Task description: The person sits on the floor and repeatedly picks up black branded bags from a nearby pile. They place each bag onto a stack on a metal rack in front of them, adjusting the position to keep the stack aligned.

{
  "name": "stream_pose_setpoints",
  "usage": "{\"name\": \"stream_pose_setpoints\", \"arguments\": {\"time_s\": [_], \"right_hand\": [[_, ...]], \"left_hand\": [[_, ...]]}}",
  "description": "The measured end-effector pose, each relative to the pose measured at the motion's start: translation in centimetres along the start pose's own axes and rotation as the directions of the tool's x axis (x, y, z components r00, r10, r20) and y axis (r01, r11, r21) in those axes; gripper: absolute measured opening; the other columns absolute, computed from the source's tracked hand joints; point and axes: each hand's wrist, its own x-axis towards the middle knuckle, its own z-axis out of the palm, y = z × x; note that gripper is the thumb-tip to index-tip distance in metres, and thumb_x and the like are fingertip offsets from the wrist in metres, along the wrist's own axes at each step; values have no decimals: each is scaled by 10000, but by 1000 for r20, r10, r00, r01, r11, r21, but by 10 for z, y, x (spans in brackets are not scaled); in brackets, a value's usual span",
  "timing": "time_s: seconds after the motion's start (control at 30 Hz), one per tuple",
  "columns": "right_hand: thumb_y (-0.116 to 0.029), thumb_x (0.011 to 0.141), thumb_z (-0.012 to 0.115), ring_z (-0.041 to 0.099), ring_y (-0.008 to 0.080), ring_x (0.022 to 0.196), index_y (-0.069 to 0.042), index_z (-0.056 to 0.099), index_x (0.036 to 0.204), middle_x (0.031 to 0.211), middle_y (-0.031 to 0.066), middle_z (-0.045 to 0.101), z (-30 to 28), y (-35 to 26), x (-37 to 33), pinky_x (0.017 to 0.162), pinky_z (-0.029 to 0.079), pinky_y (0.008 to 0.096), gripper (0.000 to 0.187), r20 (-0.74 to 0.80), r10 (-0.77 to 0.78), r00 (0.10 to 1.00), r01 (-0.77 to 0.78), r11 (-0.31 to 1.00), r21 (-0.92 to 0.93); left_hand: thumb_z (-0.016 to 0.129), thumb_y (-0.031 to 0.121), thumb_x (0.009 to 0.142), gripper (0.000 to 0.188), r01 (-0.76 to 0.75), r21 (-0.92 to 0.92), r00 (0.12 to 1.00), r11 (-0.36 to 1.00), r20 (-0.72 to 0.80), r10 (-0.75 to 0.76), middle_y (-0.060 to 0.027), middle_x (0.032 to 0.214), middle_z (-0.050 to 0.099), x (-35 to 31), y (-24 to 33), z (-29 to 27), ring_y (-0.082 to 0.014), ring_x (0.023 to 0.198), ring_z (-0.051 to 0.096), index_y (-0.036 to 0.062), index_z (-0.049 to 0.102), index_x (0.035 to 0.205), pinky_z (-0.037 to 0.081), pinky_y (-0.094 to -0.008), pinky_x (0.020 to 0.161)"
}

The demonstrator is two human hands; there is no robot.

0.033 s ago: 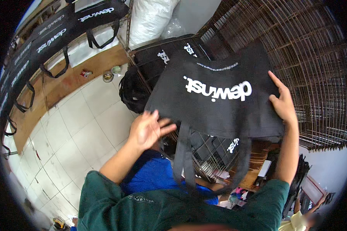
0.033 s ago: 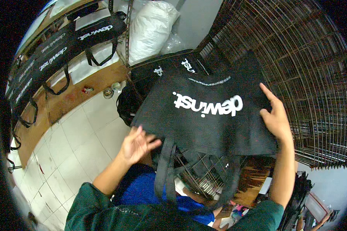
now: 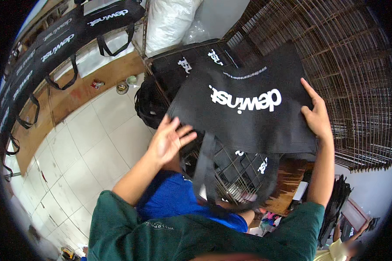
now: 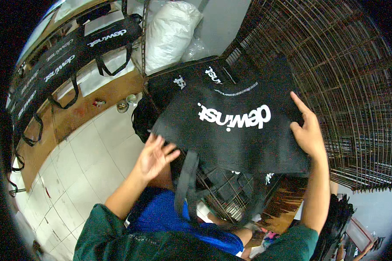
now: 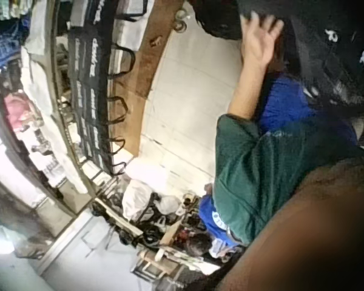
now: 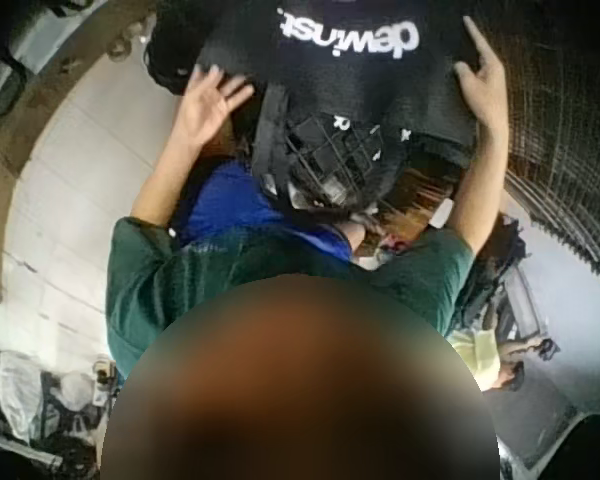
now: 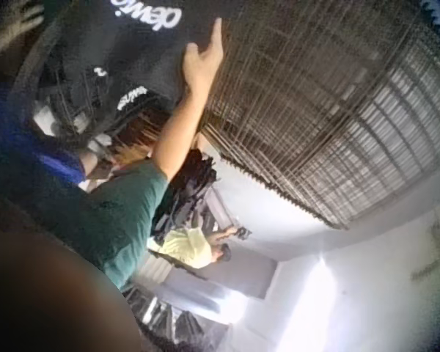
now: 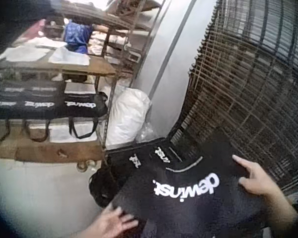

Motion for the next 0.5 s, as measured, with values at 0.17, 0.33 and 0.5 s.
{"name": "stream_pose_setpoints", "arguments": {"time_s": [0.17,0.33,0.5], "right_hand": [[111,630,439,294,222,1322,14,371,1336,1385,133,388,34,8,36,1099,161,322,716,-109,-178,978,191,974,122],[70,637,449,333,220,1301,41,401,1307,1366,144,407,4,-31,82,1093,188,312,672,-148,-326,934,338,939,69],[80,637,467,386,203,1257,39,384,1320,1360,141,410,27,41,108,1066,247,303,688,-330,-82,940,178,946,272]], "left_hand": [[453,470,898,452,314,-189,949,930,90,-302,-112,1095,570,84,-20,-20,-271,997,574,134,470,1200,500,-423,850],[593,181,853,421,286,-124,958,950,24,-286,-122,1018,580,75,-30,-6,-262,753,648,49,410,1208,549,-291,590],[567,144,849,556,-17,482,979,876,185,-83,-128,994,596,118,90,14,-171,633,625,86,255,1305,529,-235,540]]}}
